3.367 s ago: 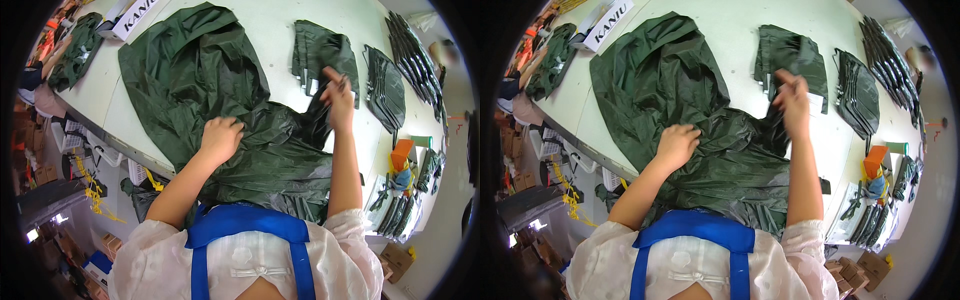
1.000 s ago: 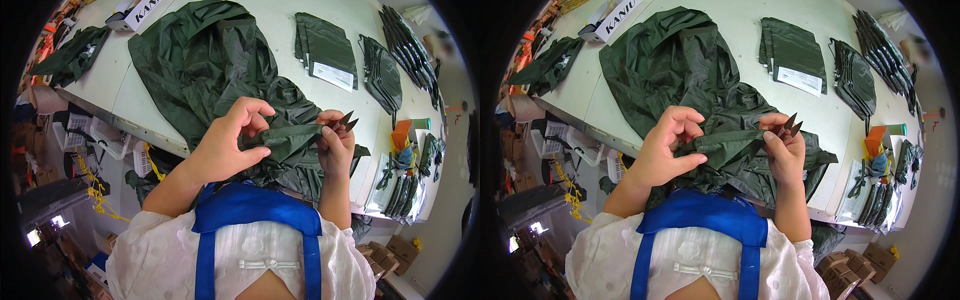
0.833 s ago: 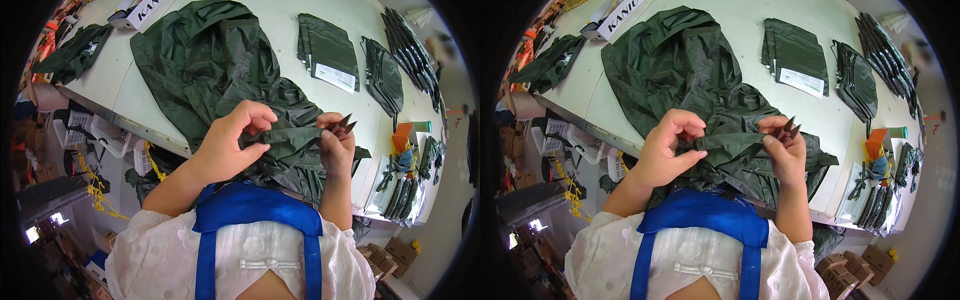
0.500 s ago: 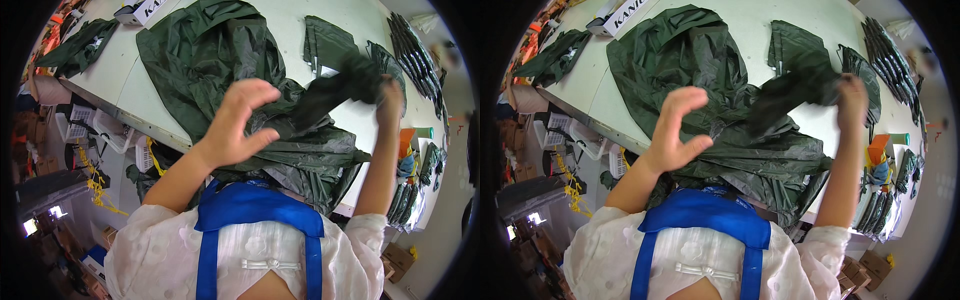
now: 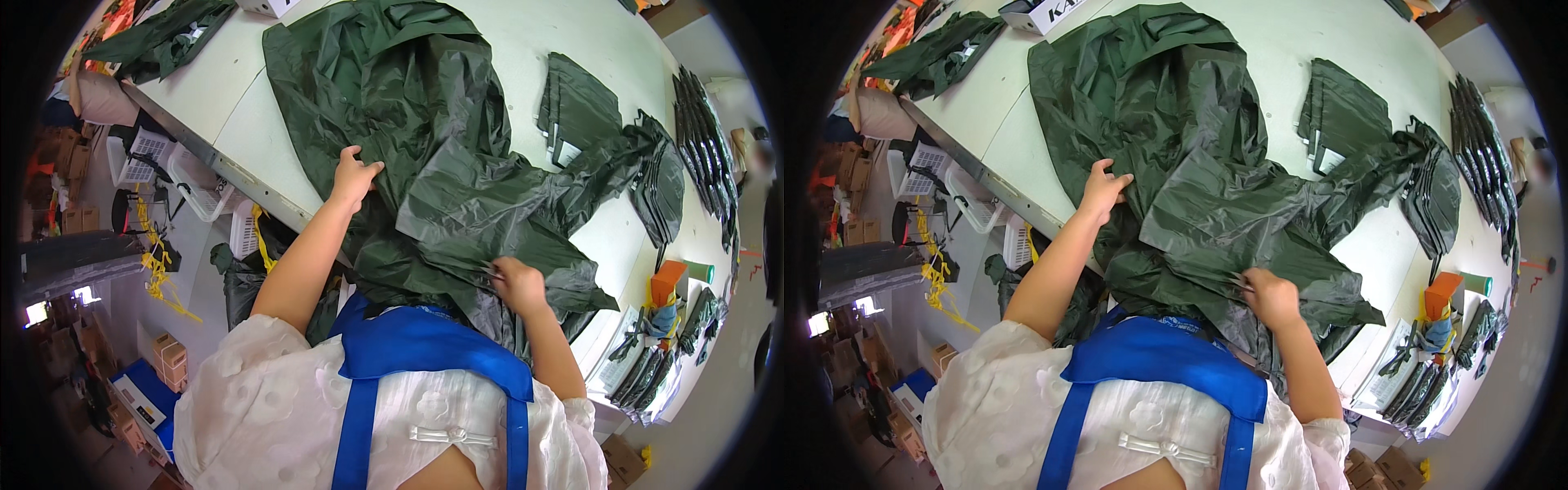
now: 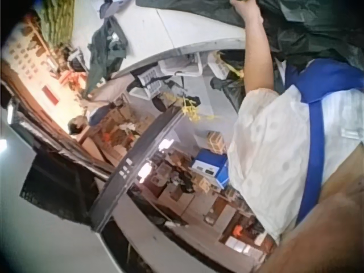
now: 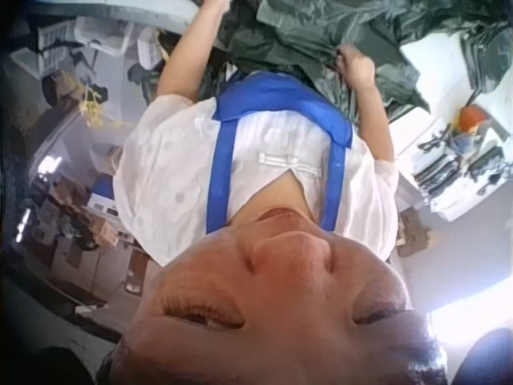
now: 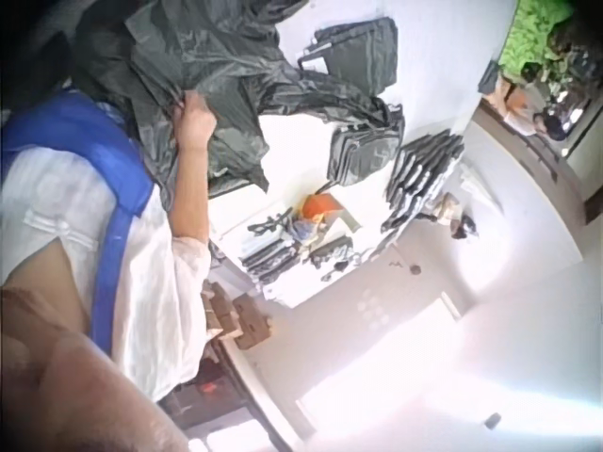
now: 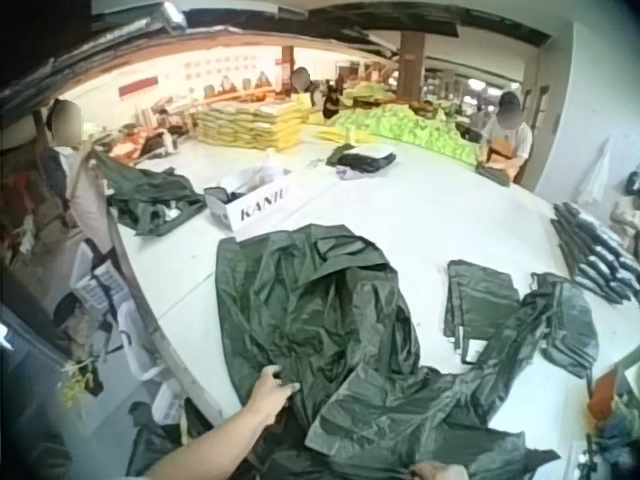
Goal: The person folds a large green tarp on a table, aligns edges, and folds it into a compact rectangle. The person then places the folded tarp into a clear plastic bag and stacks it with other packaged items.
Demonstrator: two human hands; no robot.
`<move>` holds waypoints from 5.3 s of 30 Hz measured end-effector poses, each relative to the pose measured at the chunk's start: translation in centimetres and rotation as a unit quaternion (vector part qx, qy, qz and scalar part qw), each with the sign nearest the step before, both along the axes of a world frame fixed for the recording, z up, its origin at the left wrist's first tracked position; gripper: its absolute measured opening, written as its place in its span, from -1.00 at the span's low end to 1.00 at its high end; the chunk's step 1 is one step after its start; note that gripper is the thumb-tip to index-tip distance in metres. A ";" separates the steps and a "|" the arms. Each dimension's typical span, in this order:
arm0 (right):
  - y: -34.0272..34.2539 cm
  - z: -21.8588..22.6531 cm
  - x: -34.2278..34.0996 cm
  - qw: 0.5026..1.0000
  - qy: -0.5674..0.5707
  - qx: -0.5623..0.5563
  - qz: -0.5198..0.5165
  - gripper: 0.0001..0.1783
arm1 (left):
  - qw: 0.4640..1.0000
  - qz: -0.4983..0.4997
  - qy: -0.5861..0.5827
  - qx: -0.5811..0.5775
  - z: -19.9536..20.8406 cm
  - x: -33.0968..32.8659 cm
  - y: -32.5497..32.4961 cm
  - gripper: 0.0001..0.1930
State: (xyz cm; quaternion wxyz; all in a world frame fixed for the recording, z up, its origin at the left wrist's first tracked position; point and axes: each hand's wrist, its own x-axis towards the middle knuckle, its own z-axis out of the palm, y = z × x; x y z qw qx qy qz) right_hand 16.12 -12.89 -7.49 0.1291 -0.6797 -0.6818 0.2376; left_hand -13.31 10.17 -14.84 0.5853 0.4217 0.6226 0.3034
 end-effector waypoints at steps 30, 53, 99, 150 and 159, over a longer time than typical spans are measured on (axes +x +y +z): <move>25.5 8.7 -6.6 0.905 0.361 -0.147 0.167 -0.76 | 0.954 -0.048 -0.056 0.289 7.7 4.4 -3.6 -0.79; 23.1 20.0 19.7 0.904 0.355 0.173 -0.166 -0.73 | 0.759 -0.064 0.229 0.607 11.9 -7.5 5.0 -0.77; 9.9 10.1 -13.3 0.926 0.179 0.013 0.332 -0.77 | 0.805 -0.147 0.152 0.554 16.2 -4.8 -7.7 -0.89; 1.0 9.5 28.4 0.789 -0.138 0.363 -0.476 -0.60 | 0.942 -0.231 -0.068 0.234 22.4 -5.0 9.3 -0.56; 3.0 -2.9 1.3 0.961 -0.031 0.055 -0.268 -0.63 | 0.934 -0.311 0.031 0.175 21.5 -2.3 12.7 -0.41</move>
